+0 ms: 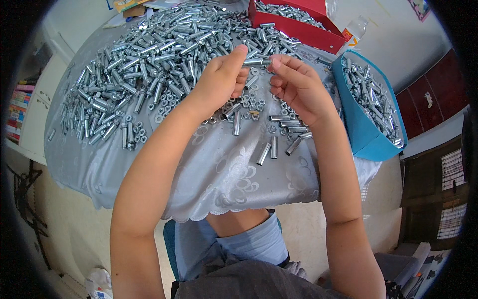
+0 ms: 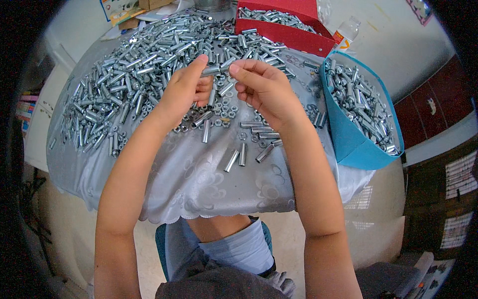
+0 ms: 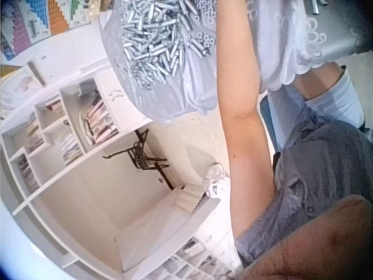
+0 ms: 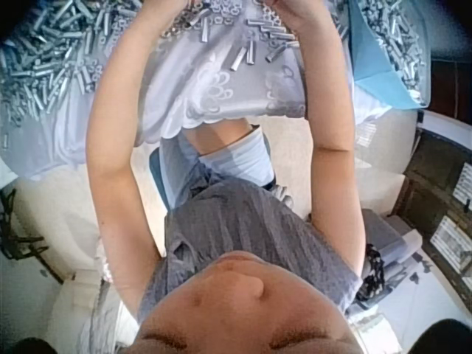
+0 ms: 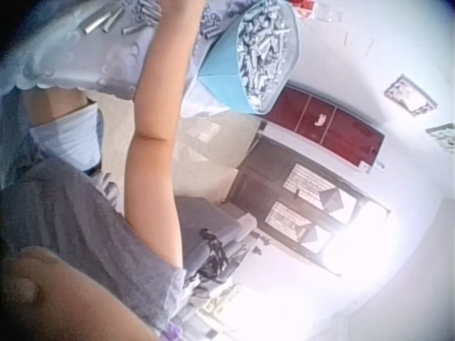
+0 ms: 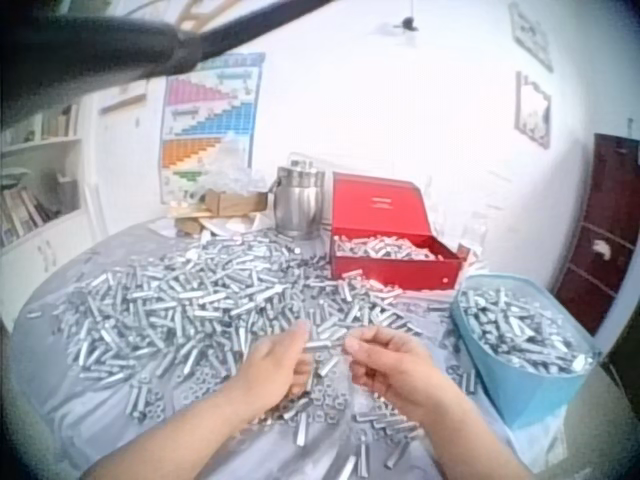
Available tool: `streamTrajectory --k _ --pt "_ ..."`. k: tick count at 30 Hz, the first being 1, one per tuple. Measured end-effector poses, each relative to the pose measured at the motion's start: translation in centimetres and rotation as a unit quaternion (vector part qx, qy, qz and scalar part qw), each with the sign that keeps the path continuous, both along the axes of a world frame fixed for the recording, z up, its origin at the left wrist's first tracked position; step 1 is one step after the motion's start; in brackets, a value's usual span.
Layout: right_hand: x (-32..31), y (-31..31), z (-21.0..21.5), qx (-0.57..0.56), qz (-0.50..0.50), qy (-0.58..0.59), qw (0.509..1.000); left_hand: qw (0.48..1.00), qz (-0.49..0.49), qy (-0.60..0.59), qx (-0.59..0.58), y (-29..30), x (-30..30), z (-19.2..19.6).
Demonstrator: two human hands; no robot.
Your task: The person sits at a table covered with a large pile of metal bolts and washers. They repeatedly pick up a bolt and a washer, thread the washer onto the bolt, and place the assembled unit into a blue plastic bin on the right. The task continues consistently throughout the clip.
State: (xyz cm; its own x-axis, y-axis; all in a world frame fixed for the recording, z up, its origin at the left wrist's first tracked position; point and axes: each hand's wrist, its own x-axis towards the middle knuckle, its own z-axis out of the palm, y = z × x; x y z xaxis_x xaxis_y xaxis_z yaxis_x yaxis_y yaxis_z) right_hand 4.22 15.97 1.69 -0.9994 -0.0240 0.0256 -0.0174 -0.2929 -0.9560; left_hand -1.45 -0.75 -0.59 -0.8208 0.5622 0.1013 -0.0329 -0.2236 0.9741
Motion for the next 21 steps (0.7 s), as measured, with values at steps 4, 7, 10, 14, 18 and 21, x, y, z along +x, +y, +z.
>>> streamTrajectory --k 4,7,10,14,18,21 --pt "-0.1 -0.3 -0.2 0.145 -0.078 0.082 0.983 0.999 0.043 0.011 -0.025 0.2 0.4 0.3" --pt "-0.1 -0.9 -0.6 0.233 -0.133 0.148 0.952 0.996 0.083 0.007 -0.043 0.7 0.8 0.4" --pt "-0.3 -1.3 -1.3 0.249 -0.139 0.206 0.936 0.995 0.085 -0.001 -0.051 0.8 0.9 0.3" --pt "-0.7 -0.4 -1.2 0.257 -0.123 0.199 0.938 0.998 0.054 -0.024 -0.026 0.5 0.9 0.5" --pt "-1.0 0.6 -1.3 0.434 -0.228 0.218 0.844 0.997 0.061 -0.049 -0.01 0.5 0.9 0.6" --pt "-1.2 1.6 -2.9 0.647 -0.205 0.315 0.664 0.996 0.058 -0.066 0.0 0.5 0.7 0.4"
